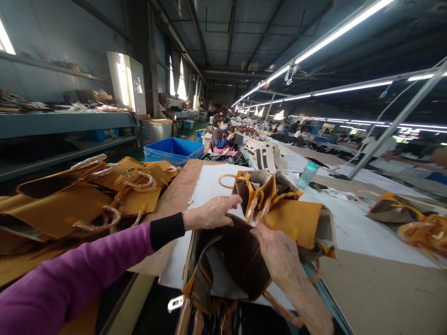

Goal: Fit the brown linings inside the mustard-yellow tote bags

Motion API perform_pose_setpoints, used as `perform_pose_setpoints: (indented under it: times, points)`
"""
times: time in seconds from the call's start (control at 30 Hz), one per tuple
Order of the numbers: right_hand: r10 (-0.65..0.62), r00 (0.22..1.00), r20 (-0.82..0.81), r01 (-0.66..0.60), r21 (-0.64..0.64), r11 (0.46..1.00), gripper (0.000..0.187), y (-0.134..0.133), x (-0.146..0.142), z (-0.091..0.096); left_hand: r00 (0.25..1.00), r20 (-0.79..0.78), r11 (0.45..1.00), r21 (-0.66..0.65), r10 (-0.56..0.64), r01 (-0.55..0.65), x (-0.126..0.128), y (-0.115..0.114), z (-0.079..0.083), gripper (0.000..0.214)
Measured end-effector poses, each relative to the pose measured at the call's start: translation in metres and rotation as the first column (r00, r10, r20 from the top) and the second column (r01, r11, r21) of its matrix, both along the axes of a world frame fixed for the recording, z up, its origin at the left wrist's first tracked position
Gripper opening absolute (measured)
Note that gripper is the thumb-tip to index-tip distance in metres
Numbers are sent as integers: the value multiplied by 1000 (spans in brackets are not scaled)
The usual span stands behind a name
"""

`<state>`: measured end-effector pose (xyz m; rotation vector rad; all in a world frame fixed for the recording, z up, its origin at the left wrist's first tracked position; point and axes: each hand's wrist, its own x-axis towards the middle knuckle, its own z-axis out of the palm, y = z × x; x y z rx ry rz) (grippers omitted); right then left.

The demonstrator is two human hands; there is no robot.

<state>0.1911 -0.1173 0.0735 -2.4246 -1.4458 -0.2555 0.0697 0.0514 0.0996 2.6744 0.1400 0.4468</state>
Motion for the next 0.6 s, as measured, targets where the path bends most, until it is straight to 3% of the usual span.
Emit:
perform_pose_setpoints:
  times: [0.13, 0.4, 0.6]
  points:
    - [-44, 994, 95, 55, -114, 992, 29, -5, -1, -1, 992, -125, 999, -38, -12, 8, 8, -2, 3, 11]
    - [-45, 999, 22, 48, -164, 985, 33, -2, -1, 6, 991, -134, 964, -261, 18, -52, 11, 2, -1, 19]
    - [-24, 995, -93, 9, -157, 988, 27, 6, -1, 18, 990, -139, 932, -358, 7, -57, 16, 6, -5, 19]
